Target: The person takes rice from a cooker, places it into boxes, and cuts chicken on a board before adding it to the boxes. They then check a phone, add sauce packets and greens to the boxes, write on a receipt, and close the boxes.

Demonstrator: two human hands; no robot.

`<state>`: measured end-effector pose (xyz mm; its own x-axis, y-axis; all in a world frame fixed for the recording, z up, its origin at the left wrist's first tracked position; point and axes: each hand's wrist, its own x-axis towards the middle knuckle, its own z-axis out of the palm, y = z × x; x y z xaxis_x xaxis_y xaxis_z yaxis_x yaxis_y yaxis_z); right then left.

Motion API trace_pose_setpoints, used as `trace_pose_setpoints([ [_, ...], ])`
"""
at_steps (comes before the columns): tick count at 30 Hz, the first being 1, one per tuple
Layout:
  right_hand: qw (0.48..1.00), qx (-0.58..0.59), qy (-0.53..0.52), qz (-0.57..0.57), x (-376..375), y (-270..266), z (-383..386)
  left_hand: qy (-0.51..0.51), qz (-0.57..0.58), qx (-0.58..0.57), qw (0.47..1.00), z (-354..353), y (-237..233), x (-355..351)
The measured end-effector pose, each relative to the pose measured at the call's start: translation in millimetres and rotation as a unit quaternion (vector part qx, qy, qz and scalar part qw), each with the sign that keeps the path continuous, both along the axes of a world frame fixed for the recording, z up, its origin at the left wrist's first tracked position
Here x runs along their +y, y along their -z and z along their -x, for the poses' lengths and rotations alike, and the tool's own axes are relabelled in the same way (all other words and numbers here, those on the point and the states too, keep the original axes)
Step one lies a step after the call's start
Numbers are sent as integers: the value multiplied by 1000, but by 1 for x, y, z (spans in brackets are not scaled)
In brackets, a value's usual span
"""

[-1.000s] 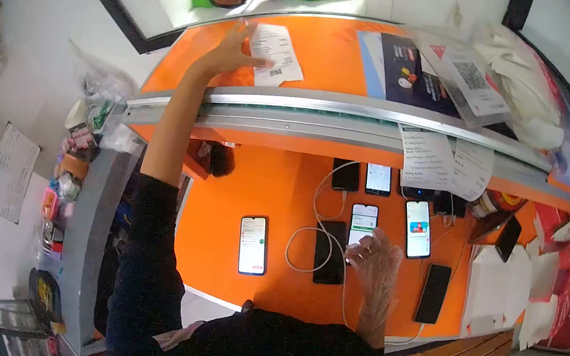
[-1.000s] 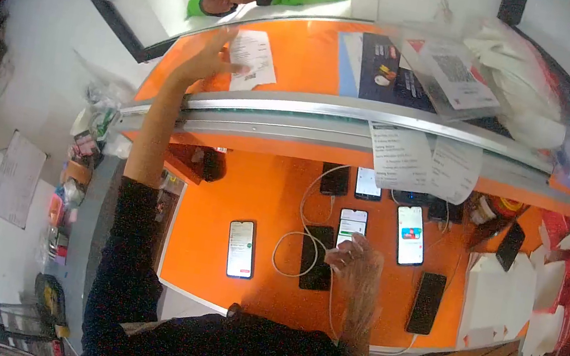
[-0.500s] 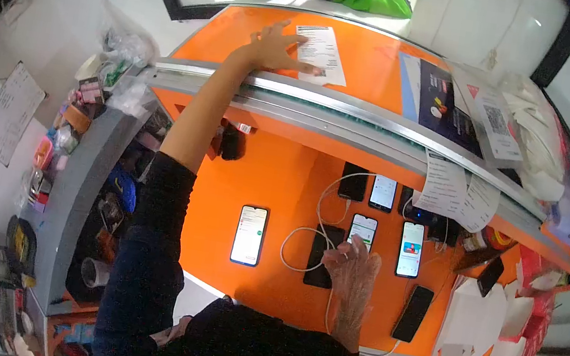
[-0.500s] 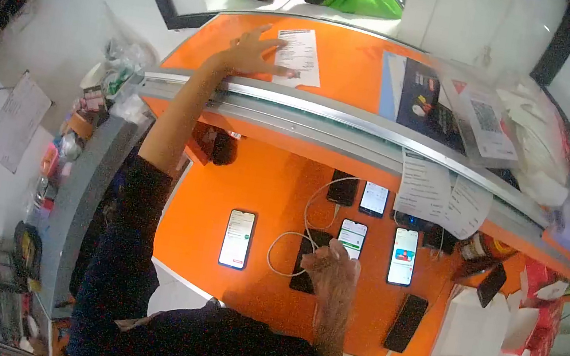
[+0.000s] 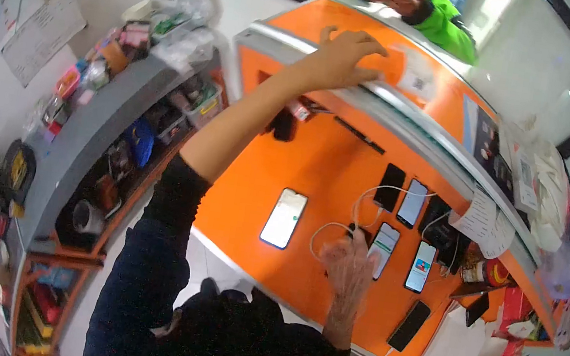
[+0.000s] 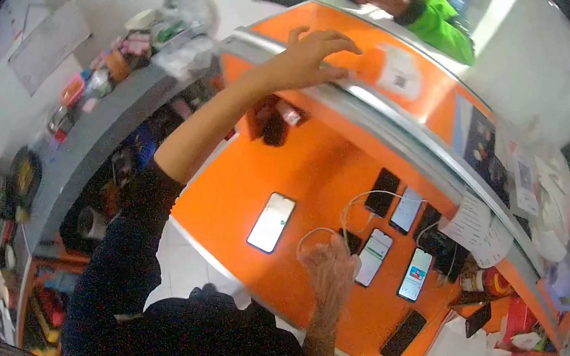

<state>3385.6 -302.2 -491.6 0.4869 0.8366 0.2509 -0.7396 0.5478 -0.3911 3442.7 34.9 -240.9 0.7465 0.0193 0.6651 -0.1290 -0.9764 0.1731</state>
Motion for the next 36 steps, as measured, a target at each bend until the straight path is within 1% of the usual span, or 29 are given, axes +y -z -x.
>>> trace_pose_setpoints([
  [2,997,26,-67,-29,39,-20,27,25,67,-35,997,85,-2,-11],
  [4,988,99,-106,-53,91,-74,82,-22,122,-68,990,201,6,-33],
  [6,971,122,-180,-101,148,-100,138,-129,78,-100,983,313,50,-37],
  [8,948,142,-252,-134,204,-112,209,-163,177,-110,964,424,96,-61],
  [9,953,133,-257,-86,226,-127,252,-183,146,-80,969,474,103,-80],
  [10,949,146,-266,-82,250,-129,299,-211,118,-50,969,517,108,-96],
  [11,943,155,-286,-73,272,-130,348,-247,85,-63,963,555,114,-106],
  [12,935,161,-311,-57,290,-131,400,-289,55,-76,953,590,120,-114],
  [13,921,181,-342,-44,305,-131,453,-349,51,-79,932,623,125,-117],
  [14,903,166,-393,-51,313,-122,494,-410,48,-79,907,649,128,-119],
  [16,866,137,-474,-82,338,-109,599,-510,50,-74,856,735,134,-119],
  [17,861,133,-490,-36,342,-111,645,-547,52,-70,833,773,140,-118],
  [18,867,129,-476,63,343,-119,686,-576,56,-66,813,808,144,-118],
  [20,880,79,-444,147,350,-126,763,-600,105,-49,791,871,155,-121],
  [21,881,64,-444,152,327,-132,714,-608,119,-42,784,817,150,-147],
  [22,882,45,-440,161,325,-136,699,-628,100,-35,771,798,150,-149],
  [23,886,19,-430,170,321,-139,703,-642,83,-36,761,800,154,-152],
  [24,887,-6,-434,158,317,-135,727,-653,72,-43,752,820,164,-155],
  [25,886,-34,-437,152,325,-125,766,-676,81,-85,728,854,177,-145],
  [27,887,-66,-431,152,351,-106,825,-666,109,-98,732,917,200,-124],
  [28,890,-75,-421,161,378,-91,872,-663,124,-102,731,968,217,-104],
  [29,893,-83,-412,164,393,-84,897,-653,150,-74,738,1000,238,-97],
  [31,887,-79,-424,164,421,-73,954,-651,207,-38,730,1081,298,-93],
  [32,885,-73,-432,155,438,-78,993,-678,306,8,668,1126,335,-102],
  [33,879,-60,-442,170,444,-92,1026,-712,421,47,560,1163,387,-126],
  [34,873,-67,-458,156,452,-92,1065,-767,489,11,416,1194,457,-173],
  [35,867,-74,-473,142,465,-88,1107,-774,523,68,351,1231,552,-239],
  [36,861,-88,-485,126,478,-86,1148,-799,536,30,271,1258,580,-304],
])
